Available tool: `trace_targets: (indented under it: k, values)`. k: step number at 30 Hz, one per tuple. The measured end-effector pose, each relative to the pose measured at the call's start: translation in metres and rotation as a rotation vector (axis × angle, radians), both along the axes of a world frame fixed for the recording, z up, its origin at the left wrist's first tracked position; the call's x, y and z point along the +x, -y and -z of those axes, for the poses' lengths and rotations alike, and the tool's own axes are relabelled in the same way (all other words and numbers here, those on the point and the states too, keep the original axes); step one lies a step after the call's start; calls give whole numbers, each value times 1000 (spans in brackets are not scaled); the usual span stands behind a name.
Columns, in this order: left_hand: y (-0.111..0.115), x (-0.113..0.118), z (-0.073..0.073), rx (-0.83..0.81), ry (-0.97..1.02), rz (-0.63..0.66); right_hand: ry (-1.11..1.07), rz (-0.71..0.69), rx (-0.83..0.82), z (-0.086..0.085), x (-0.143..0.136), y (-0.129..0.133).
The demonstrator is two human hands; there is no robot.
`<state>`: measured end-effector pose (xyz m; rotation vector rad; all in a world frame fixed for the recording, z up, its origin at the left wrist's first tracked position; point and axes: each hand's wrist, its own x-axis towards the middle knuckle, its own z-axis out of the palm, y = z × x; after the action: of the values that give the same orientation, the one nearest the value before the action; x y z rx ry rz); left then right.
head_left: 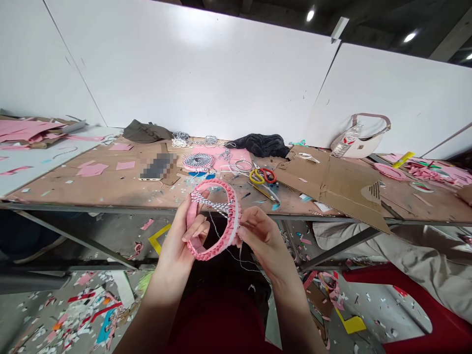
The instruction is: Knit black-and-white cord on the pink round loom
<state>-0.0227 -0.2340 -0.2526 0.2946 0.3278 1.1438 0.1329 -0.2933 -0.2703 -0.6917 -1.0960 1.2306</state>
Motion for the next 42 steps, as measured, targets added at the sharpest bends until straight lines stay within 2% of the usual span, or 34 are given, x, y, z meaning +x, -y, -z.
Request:
trace_targets:
  k: [4,7,12,20,24,27,28,30,31,32,33,36,38,42]
  values:
    - [10,0,-7,58,-150,-172,-18,85,1,3,3,-2]
    - [18,1,-11,162,-242,-326,13,167,-27,9,8,-2]
    - [26,3,-12,277,-380,-510,25,187,-43,13,9,1]
    - [27,7,-2,409,-546,-635,158,216,21,0,4,2]
    - [21,3,3,461,-611,-635,139,257,-34,1,2,-2]
    - [19,-5,8,617,-886,-615,27,282,-122,10,2,-10]
    - [21,-7,10,686,-1044,-669,-8,293,-151,13,2,-13]
    - [27,-10,12,810,-1351,-886,-48,331,-182,17,3,-17]
    - [30,-11,13,887,-1441,-968,-51,354,-179,18,2,-18]
    - [33,-11,14,985,-1495,-983,-47,377,-163,17,1,-19]
    - [36,-10,14,1093,-1525,-934,-43,401,-139,17,0,-18]
    - [36,-5,16,1318,-1594,-658,-21,446,-52,12,-6,-15]
    - [33,-2,17,1328,-1618,-596,-3,465,-2,10,-10,-11]
    - [33,1,15,1299,-1680,-624,12,466,57,6,-16,-8]
